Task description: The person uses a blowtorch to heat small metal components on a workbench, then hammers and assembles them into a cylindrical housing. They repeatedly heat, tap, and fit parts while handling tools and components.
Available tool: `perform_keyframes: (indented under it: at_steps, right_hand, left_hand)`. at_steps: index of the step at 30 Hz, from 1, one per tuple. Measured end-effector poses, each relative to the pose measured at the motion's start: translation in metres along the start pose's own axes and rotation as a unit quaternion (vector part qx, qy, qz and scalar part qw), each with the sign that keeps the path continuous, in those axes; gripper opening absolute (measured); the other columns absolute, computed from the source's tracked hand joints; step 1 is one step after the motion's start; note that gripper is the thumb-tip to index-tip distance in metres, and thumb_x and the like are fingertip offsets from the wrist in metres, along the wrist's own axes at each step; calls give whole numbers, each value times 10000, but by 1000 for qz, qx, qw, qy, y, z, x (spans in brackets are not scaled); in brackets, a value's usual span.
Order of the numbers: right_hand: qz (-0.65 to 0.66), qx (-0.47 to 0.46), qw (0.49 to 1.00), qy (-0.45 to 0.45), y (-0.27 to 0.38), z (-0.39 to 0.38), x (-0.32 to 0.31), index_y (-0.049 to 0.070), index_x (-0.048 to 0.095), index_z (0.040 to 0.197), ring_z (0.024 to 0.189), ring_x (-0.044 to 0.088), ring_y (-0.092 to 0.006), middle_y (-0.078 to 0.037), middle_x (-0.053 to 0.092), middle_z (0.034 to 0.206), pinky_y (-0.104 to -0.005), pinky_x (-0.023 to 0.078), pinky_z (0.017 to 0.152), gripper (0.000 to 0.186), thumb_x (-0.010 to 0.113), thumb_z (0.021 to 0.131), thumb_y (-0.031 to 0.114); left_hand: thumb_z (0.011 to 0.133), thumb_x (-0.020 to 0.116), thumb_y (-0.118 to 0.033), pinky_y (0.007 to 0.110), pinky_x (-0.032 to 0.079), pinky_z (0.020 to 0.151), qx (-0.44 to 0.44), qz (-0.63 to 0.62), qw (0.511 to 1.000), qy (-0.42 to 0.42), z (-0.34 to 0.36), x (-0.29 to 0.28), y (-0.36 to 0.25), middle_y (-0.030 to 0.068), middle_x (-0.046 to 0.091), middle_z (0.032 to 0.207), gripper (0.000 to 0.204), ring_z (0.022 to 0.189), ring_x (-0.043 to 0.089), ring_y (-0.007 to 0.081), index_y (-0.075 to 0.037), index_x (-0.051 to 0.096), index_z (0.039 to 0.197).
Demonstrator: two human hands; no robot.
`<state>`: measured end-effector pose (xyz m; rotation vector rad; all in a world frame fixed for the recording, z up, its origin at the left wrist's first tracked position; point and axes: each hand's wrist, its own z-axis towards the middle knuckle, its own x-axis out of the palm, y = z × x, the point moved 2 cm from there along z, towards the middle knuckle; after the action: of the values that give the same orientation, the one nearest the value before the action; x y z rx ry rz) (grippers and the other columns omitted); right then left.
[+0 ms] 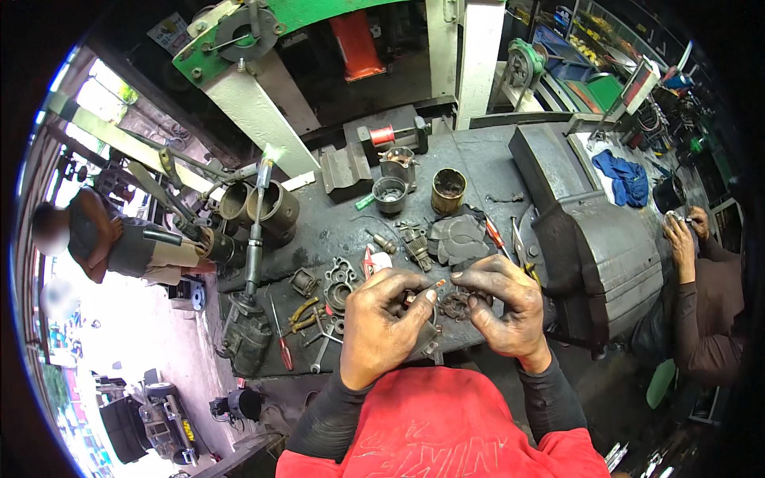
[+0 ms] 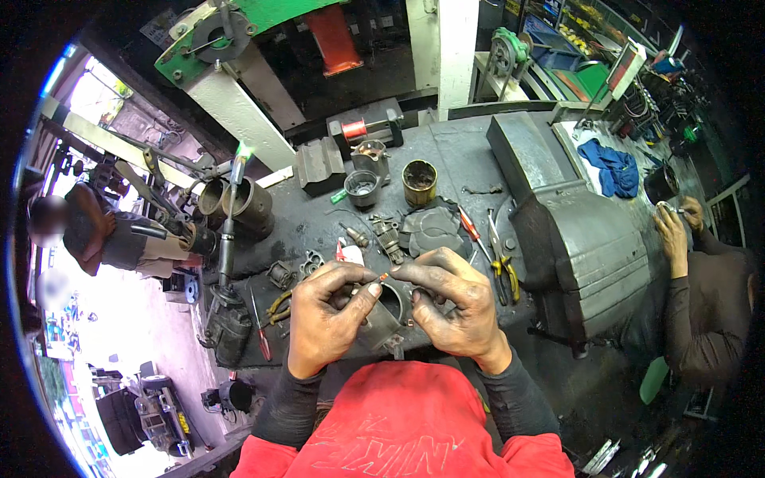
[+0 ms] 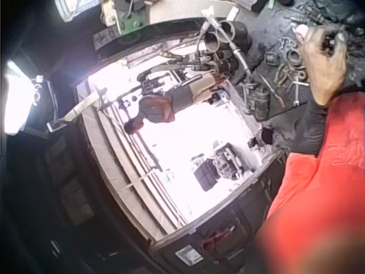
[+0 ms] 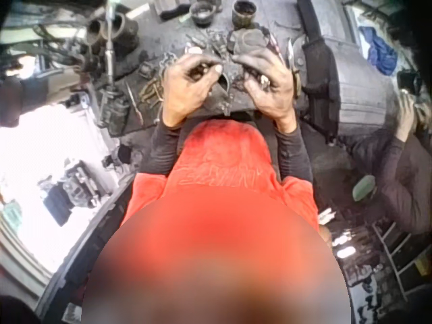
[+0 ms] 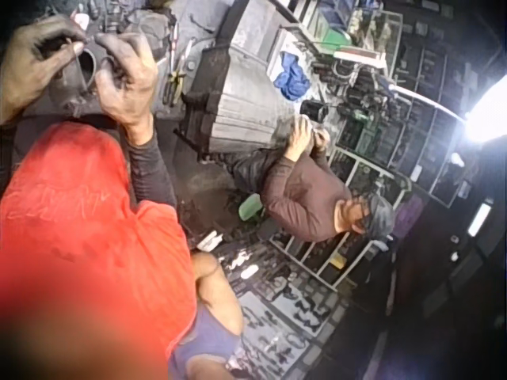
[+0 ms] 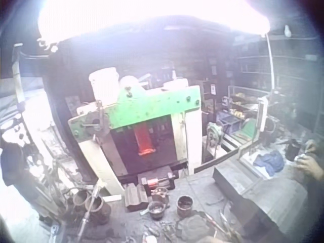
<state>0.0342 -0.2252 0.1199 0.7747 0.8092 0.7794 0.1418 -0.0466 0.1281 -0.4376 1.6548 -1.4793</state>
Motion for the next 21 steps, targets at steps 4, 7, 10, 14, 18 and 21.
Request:
perform_keyframes:
  at_steps: [4,7,10,14,18,21]
  right_hand:
    - [-23,-4,1000,-1,4,-8,-4,34,792,1153,795,688,-194,-120,704,994,-313,558,683,449,664,737,-76]
    - [-49,-27,998,-5,2,-11,-8,51,797,1167,795,698,-215,-126,701,986,-333,570,690,481,680,717,-75]
    - [-74,-44,996,-12,2,-16,-15,71,800,1184,778,698,-234,-127,698,977,-338,569,680,513,700,700,-69]
    - [-78,-40,996,-28,4,-26,-21,86,804,1191,771,696,-241,-124,694,967,-338,559,671,526,714,694,-62]
    - [-78,-49,994,-49,3,-32,-29,95,809,1193,750,687,-226,-122,692,955,-332,545,651,528,711,698,-60]
    - [-68,-25,996,-49,4,-40,-33,79,811,1179,778,689,-232,-133,692,953,-329,546,665,515,704,693,-57]
  left_hand:
    - [922,790,-49,242,502,595,25,-8,1000,6,-3,7,-7,72,682,953,135,710,640,90,37,767,1024]
    - [921,789,-50,238,503,600,51,-3,999,8,-2,11,-10,78,693,970,135,734,648,93,35,769,1023]
    - [918,787,-52,241,516,616,50,-4,999,13,-5,15,-15,82,703,982,137,757,658,100,33,770,1025]
    - [916,791,-63,263,547,666,40,-5,999,20,-9,22,-22,91,711,990,147,779,675,123,25,775,1032]
    - [907,795,-67,284,567,728,46,3,998,32,-10,28,-29,107,723,979,157,836,696,150,21,777,1036]
    - [897,796,-64,294,571,762,53,-1,998,40,-9,34,-33,116,734,981,162,890,710,171,18,778,1036]
